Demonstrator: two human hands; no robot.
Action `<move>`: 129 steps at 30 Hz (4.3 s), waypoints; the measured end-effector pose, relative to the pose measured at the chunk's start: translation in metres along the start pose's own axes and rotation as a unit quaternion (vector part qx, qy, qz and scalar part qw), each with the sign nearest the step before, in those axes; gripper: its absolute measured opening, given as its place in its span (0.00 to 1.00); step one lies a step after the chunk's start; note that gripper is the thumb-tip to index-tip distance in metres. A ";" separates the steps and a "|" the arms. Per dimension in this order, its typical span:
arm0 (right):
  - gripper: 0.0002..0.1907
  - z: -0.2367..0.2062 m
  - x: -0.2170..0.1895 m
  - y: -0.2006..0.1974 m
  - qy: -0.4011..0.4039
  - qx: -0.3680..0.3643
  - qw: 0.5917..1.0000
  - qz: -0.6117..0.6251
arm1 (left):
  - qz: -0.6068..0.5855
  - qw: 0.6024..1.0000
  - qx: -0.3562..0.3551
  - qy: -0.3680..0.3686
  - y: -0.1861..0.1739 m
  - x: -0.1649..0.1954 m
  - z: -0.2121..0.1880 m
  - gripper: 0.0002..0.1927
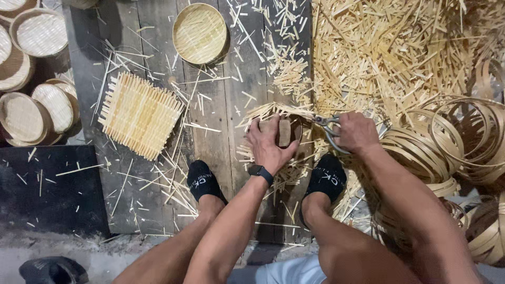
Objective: The person sits on the floor and repeatedly weaves thin bamboo strips into circular frames using a wooden block as a guide. They use shears to trim excess strips and stack the finished baskets to the side.
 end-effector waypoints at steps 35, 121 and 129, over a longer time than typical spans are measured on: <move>0.18 0.001 0.000 0.006 -0.026 -0.007 1.000 0.016 | -0.029 0.994 -0.089 0.052 0.012 -0.026 -0.001 0.55; 0.37 0.015 0.059 -0.047 0.199 0.282 0.893 0.287 | -0.207 0.948 -0.130 -0.202 0.039 -0.098 0.073 0.20; 0.13 0.005 -0.028 0.023 0.077 0.022 0.847 0.526 | -0.229 0.934 -0.189 -0.197 0.082 -0.053 0.069 0.14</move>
Point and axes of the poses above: each hand's wrist, its own z-axis towards the middle knuckle, its own y-axis out of the palm, x = y × z, the point moved 8 cm from there along z, towards the middle knuckle, and after that the axes turned 2 degrees about -y, right-handed, at the moved point
